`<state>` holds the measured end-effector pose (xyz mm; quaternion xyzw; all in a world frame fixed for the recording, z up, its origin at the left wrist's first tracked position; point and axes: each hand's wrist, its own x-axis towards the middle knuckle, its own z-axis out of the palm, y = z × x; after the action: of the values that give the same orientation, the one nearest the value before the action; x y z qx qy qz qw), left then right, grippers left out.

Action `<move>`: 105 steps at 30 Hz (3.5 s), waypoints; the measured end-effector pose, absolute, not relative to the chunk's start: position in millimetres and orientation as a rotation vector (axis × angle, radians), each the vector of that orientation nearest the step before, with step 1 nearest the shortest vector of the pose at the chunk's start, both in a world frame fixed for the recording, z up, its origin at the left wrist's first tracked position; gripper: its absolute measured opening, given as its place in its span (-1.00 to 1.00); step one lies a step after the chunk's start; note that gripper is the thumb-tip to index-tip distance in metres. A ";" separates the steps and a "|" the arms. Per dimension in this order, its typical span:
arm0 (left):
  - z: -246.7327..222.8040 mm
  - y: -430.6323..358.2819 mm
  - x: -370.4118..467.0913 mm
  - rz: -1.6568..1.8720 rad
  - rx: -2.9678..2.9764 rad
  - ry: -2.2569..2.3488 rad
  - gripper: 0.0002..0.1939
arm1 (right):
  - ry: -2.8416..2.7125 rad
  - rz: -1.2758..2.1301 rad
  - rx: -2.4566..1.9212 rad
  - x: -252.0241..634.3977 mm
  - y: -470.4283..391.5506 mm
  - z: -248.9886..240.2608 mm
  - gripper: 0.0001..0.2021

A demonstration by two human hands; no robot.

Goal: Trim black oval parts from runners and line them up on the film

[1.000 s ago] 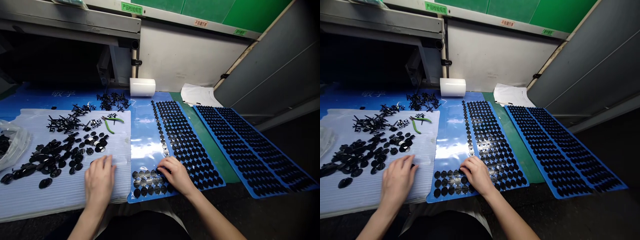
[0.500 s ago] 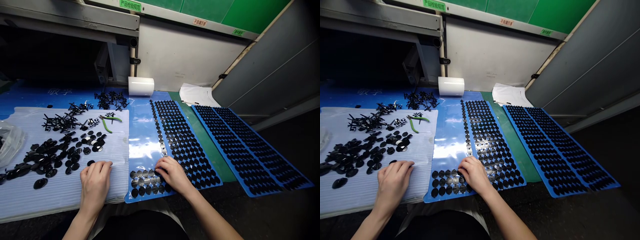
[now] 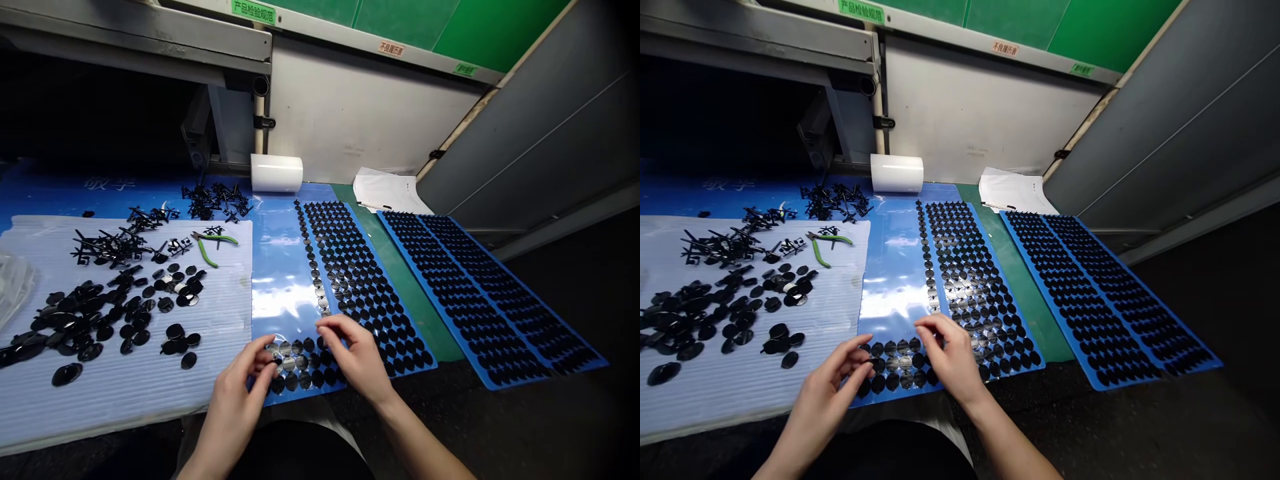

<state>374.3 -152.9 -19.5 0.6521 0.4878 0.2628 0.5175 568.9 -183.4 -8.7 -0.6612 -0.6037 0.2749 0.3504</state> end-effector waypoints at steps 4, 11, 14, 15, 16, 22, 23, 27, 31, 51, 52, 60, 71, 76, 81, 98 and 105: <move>-26.6 -163.7 380.4 0.845 2.021 1.032 -0.80 | -1.385 1.156 -1.594 540.0 -189.9 -6.4 -0.91; -45.6 -172.7 362.6 1.234 2.288 0.962 -0.46 | -1.162 1.172 -1.504 505.9 -186.3 -19.6 -0.94; -47.0 -176.0 355.3 1.188 1.931 1.159 -0.61 | -1.196 1.230 -1.450 503.0 -183.8 -21.9 -0.95; -45.2 -176.1 354.3 1.110 1.745 1.235 -0.69 | -1.209 1.247 -1.438 502.2 -183.0 -22.2 -0.96; -42.2 -175.6 354.0 1.013 1.565 1.285 -0.76 | -1.218 1.262 -1.432 501.3 -182.4 -22.1 -0.96; -23.5 -166.1 353.0 0.854 1.409 1.296 -0.90 | -1.517 1.140 -1.493 499.0 -174.6 -12.9 -0.95; -22.8 -164.1 351.9 0.842 1.475 1.294 -0.90 | -1.598 1.077 -1.498 500.2 -172.0 -10.6 -0.93; -22.4 -154.5 349.2 0.759 1.487 1.249 -0.85 | -1.867 0.935 -1.416 507.5 -158.6 -3.5 -0.84; -17.5 -144.0 353.8 0.779 1.303 1.194 -0.85 | -2.110 0.811 -1.323 513.4 -144.9 -0.5 -0.79; -57.6 -165.2 349.3 0.862 2.587 1.106 -0.74 | -2.124 0.396 -1.764 508.6 -119.4 -33.1 -0.98; -57.0 -165.0 349.8 0.872 2.576 1.109 -0.76 | -2.126 0.394 -1.770 508.3 -119.4 -33.2 -0.98; -56.0 -164.8 350.6 0.861 2.544 1.139 -0.78 | -2.129 0.399 -1.797 509.6 -116.4 -32.2 -0.98; -55.9 -164.9 352.2 0.881 2.530 1.138 -0.79 | -2.151 0.391 -1.809 508.4 -118.1 -32.9 -0.97; -56.1 -166.8 354.4 0.872 2.519 1.158 -0.78 | -2.173 0.359 -1.807 506.8 -119.2 -34.6 -0.96; -52.7 -158.4 341.1 0.896 2.470 1.356 -0.78 | -2.182 0.320 -1.805 504.9 -122.6 -35.3 -0.96; -20.5 -105.7 315.5 0.777 2.051 1.693 -0.77 | -2.118 0.560 -1.463 501.7 -115.6 -14.0 -0.89; -23.5 -117.4 355.3 0.747 1.755 1.328 -0.62 | -1.956 0.771 -1.315 504.3 -123.1 -13.6 -0.90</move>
<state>355.3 -117.4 -23.5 0.6930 0.5243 0.2949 0.3974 504.3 -123.1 -13.6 -0.5016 -0.7459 0.2940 0.3250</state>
